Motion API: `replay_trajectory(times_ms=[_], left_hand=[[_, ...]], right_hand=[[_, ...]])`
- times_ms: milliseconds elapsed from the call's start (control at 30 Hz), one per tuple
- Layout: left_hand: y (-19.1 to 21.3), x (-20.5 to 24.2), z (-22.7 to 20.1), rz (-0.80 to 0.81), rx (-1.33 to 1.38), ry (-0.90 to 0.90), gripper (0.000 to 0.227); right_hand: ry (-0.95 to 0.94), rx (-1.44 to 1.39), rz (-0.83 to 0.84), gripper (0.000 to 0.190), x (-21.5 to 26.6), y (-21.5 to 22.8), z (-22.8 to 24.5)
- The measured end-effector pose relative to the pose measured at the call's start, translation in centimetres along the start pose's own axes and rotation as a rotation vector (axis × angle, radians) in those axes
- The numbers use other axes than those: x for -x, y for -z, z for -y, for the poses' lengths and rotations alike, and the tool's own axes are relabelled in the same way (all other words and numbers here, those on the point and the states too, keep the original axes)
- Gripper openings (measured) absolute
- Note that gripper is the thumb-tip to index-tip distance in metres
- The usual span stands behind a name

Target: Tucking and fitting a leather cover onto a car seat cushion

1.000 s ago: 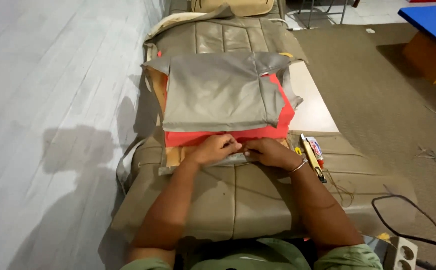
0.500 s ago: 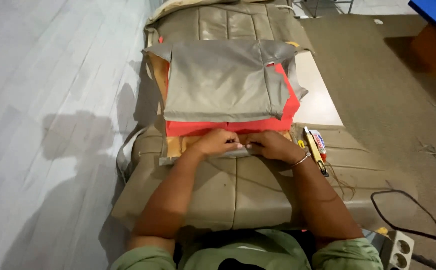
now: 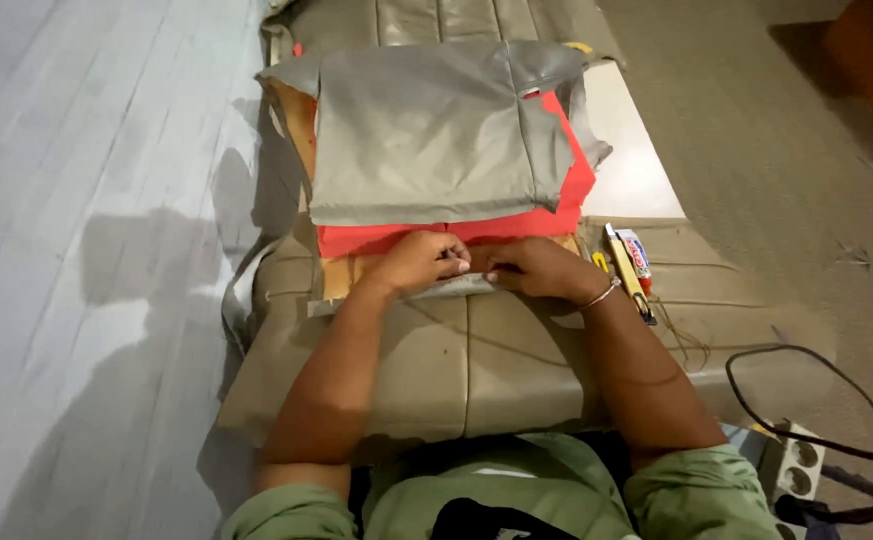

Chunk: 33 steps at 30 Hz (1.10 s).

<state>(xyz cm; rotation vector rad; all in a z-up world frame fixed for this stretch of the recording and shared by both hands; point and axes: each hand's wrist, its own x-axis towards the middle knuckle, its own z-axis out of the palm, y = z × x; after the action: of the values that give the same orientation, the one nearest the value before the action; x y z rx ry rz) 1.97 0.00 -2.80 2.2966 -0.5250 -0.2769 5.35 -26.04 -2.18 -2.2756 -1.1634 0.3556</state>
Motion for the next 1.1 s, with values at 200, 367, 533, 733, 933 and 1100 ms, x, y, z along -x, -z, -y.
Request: replay_trajectory(times_ms=[200,367,533,733,933,1100], left_hand=[[-0.7,-0.4,0.7,-0.030,0.284,-0.032,0.020],[-1.5,-0.4,0.8,-0.039,0.673,-0.090,0.015],[-0.9,0.2,0.0,0.004,0.924,-0.149,0.015],[0.8,1.0,-1.6,0.065,0.104,-0.069,0.032],[0.1,0.0,-0.6,0.016,0.009,-0.020,0.030],[1.6,2.0,-3.7,-0.046,0.395,-0.066,0.013]], right_hand=[[0.033,0.018,0.042,0.023,0.3,2.3,4.0],[0.008,0.000,0.045,0.022,-0.1,1.5,2.8],[0.078,-0.050,0.087,0.021,0.4,1.2,1.9],[0.130,-0.133,0.077,0.015,0.3,0.9,0.3],[0.140,-0.135,0.104,0.017,0.1,0.8,0.0],[0.166,-0.147,0.102,0.014,0.2,0.4,-1.0]])
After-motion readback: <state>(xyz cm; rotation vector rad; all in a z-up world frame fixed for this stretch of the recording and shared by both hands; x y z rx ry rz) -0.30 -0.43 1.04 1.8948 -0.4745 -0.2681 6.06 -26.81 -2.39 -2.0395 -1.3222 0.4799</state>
